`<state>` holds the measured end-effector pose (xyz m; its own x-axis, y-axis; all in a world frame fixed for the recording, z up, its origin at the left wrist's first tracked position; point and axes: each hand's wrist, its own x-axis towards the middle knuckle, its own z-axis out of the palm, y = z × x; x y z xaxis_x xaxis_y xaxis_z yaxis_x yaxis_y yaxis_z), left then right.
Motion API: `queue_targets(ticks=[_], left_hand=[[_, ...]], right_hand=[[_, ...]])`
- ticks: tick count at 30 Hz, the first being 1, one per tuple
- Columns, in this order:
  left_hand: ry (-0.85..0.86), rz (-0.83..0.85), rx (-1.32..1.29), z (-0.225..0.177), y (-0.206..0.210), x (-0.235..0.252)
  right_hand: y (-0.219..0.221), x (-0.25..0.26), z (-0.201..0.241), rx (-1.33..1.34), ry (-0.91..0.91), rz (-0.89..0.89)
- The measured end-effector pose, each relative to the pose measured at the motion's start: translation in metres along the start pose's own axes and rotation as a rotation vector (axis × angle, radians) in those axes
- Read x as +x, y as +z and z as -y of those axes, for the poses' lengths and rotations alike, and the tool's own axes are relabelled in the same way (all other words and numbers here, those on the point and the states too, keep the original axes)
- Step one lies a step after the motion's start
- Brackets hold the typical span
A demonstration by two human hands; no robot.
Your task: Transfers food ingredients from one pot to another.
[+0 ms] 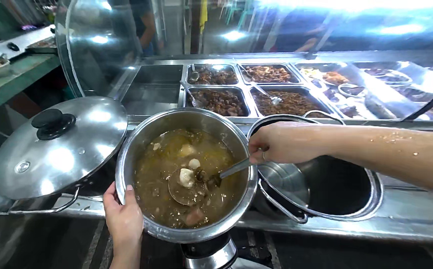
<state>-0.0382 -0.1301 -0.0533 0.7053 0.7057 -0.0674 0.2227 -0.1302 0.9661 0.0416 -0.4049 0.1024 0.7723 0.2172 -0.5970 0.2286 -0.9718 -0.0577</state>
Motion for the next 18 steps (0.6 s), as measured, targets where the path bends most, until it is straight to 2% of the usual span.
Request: queue_targets(ticks=[6,14,18], left_hand=[[0.01,0.001,0.014,-0.001,-0.001,-0.002],[0.022,-0.005,0.015,0.0,-0.001,-0.002],[0.016,-0.012,0.025,0.001,-0.001,-0.001]], right_hand=[[-0.013,-0.022,-0.016,-0.099,0.001,-0.144],[-0.014,-0.036,-0.02,-0.29,0.031,-0.246],[-0.011,-0.03,-0.036,-0.233,0.018,-0.326]])
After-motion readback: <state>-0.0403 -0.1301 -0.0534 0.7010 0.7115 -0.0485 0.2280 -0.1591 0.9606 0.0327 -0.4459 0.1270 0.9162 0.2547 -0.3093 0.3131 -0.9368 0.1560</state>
